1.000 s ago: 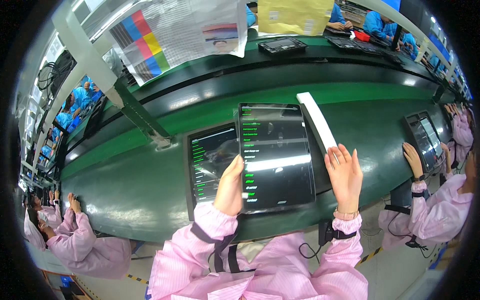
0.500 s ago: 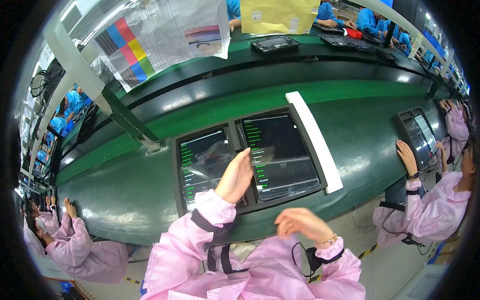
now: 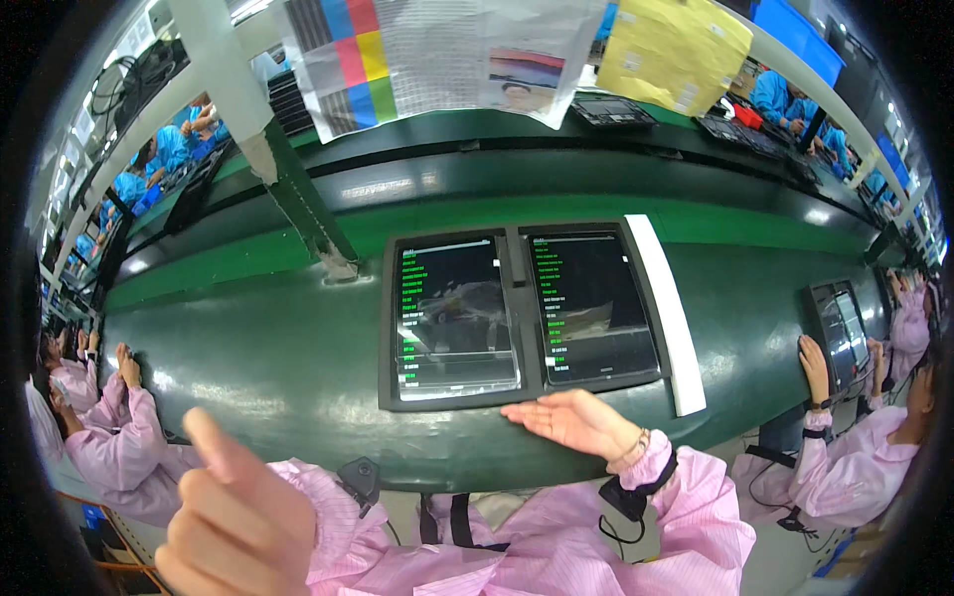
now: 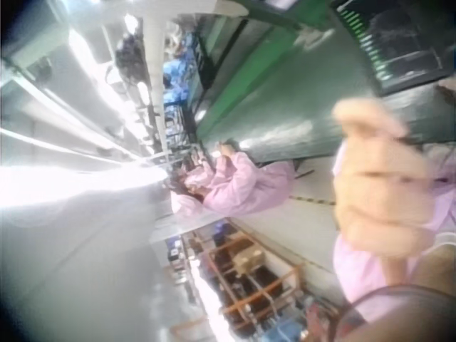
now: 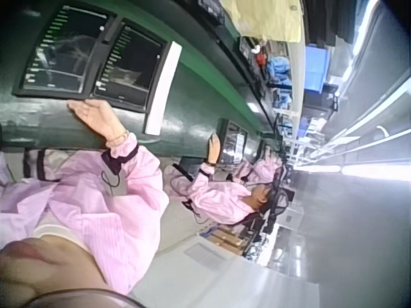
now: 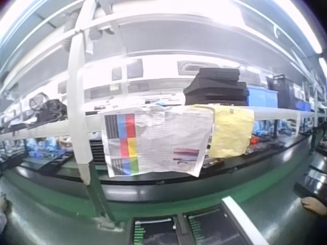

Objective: The person holds a white bar over two tablets, taps the screens, and lifts each tablet one by one to point its camera at a chart on the wall.

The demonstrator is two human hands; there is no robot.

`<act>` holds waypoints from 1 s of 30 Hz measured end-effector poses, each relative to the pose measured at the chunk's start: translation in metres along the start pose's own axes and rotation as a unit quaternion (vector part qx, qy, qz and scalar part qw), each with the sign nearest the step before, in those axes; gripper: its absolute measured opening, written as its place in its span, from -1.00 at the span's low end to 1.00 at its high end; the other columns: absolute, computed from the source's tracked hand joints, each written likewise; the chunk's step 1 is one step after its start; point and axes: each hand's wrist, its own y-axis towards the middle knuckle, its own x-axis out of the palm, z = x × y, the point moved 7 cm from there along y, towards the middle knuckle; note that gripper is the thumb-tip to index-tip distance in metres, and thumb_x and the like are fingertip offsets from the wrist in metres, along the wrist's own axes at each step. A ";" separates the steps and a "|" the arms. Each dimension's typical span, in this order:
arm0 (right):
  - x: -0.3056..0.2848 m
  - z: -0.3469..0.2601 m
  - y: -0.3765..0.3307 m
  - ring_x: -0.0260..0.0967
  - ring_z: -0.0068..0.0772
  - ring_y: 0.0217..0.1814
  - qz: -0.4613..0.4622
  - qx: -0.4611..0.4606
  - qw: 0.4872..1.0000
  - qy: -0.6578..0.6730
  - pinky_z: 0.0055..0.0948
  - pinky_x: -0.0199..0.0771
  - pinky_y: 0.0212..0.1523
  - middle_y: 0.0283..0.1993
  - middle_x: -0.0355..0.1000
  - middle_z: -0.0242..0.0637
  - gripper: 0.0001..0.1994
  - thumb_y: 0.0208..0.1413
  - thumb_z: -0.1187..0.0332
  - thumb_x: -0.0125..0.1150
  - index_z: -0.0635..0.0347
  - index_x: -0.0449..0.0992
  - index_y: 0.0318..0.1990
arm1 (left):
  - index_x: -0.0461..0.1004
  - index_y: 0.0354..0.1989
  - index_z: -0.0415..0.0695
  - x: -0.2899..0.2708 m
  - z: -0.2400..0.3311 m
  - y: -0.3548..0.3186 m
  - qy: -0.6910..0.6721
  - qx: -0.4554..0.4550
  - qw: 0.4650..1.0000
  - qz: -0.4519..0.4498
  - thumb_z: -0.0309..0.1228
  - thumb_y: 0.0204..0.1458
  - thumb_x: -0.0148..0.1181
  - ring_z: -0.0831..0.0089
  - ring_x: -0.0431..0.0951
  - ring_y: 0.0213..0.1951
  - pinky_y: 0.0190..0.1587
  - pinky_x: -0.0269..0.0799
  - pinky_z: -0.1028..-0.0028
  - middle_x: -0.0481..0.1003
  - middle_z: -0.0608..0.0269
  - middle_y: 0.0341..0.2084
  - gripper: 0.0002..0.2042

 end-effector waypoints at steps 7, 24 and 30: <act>0.017 -0.062 0.063 0.21 -0.10 0.31 0.005 0.000 0.996 0.089 -0.35 0.32 0.28 0.32 0.09 0.22 -0.53 0.24 0.54 -0.27 0.70 -0.02 0.24 | 0.20 -0.51 0.13 -0.023 0.025 -0.015 0.231 -0.034 0.956 0.178 -0.40 0.13 -0.05 0.67 0.19 -0.61 -0.06 -0.01 0.30 0.15 0.61 -0.73 -0.82; 0.048 -0.199 0.178 0.16 0.18 0.30 0.065 -0.297 0.953 0.000 -0.19 0.26 0.34 0.25 0.05 0.43 -0.53 0.12 0.57 -0.13 0.83 0.00 0.10 | 0.10 -0.63 0.09 -0.038 0.013 -0.004 0.214 0.020 0.949 0.230 -0.50 0.11 -0.13 0.67 0.12 -0.67 -0.42 -0.05 0.65 0.03 0.56 -0.72 -0.72; 0.058 -0.189 0.188 0.16 0.08 0.32 0.034 -0.272 0.959 -0.067 -0.23 0.23 0.35 0.24 0.11 0.34 -0.59 0.14 0.56 -0.08 0.75 0.09 0.07 | 0.10 -0.63 0.09 -0.044 0.022 0.000 0.203 0.033 0.951 0.230 -0.47 0.14 -0.15 0.67 0.13 -0.65 -0.39 -0.05 0.71 0.01 0.58 -0.72 -0.72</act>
